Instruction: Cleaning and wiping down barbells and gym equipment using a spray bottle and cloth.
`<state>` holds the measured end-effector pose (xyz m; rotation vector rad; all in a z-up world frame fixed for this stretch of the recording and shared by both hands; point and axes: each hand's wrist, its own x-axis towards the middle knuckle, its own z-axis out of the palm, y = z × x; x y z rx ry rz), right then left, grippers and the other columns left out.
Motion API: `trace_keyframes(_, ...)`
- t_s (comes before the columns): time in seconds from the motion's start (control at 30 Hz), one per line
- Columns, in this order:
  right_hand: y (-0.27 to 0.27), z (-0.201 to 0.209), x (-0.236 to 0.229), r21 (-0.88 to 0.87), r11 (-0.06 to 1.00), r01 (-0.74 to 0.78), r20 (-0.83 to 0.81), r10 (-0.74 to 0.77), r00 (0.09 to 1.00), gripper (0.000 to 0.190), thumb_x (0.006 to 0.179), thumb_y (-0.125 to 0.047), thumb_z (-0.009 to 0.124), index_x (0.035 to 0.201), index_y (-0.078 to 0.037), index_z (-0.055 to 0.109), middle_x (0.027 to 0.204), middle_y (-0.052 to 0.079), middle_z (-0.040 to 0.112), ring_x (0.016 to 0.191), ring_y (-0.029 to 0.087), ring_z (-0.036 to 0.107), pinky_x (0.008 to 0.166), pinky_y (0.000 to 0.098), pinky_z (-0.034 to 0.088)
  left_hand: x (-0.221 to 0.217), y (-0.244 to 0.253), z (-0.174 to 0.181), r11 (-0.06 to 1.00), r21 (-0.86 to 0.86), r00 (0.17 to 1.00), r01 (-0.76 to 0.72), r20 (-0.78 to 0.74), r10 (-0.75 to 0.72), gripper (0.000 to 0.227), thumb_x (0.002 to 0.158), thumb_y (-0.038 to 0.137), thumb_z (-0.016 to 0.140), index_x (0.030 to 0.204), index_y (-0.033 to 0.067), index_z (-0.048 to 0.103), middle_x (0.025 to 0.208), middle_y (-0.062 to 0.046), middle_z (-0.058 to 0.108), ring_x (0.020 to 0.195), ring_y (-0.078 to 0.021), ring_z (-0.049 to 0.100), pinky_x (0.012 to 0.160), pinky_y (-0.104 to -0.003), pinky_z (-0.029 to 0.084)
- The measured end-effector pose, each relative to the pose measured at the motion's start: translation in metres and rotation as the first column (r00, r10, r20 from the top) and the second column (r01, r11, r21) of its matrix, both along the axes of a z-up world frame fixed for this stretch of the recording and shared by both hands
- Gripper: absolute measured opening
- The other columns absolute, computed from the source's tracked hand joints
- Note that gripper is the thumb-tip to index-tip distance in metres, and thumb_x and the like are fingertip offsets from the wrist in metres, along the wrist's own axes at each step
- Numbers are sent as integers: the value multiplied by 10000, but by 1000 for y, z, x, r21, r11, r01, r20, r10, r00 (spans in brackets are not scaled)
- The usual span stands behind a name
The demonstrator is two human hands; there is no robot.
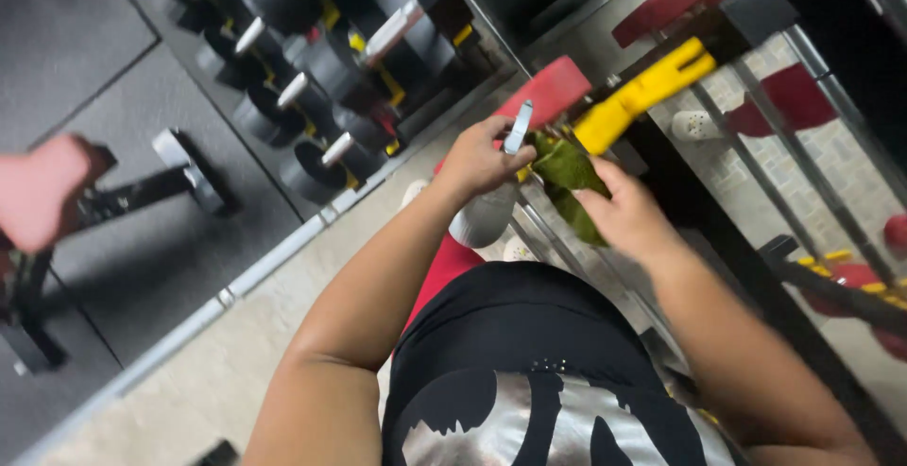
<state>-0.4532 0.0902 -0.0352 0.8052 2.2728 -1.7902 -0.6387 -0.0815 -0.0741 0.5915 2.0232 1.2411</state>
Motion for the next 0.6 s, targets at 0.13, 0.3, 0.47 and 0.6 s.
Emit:
trace_keyframes(0.13,-47,-16,-53,670,720,179,-403,151,903,588,855,22,616,1439,34,544,1384,258,546,1300,427,521,1145,482,397,-54,-8,-13,997,21,997,70,-22,-70,561,761,380,808,1222,81,696,1064,-109,772,950,-211,752,855,-339,583)
trace_keyframes(0.3,-69,-39,-100,840,455,296,-376,96,922,633,795,46,564,1424,-25,571,1447,279,433,1380,471,432,1210,552,336,-111,-13,1,974,-64,975,218,-26,-220,595,741,431,840,1202,81,705,1101,-144,761,1008,-261,733,879,-369,565)
trace_keyframes(0.47,-57,-26,-151,873,337,353,-318,-154,935,599,888,8,585,1482,-62,563,1429,217,539,1363,422,495,1158,554,384,-133,-13,-17,905,-126,912,407,4,-410,620,745,461,840,1204,66,707,1117,-171,742,949,-293,741,845,-403,574)
trace_keyframes(0.6,0,-50,-190,883,329,334,-189,-401,896,512,916,-76,643,1424,-124,608,1347,160,598,1277,389,541,1022,557,420,-139,-5,-7,879,-67,881,471,86,-466,606,759,426,839,1213,53,690,1086,-166,756,861,-260,749,767,-391,596)
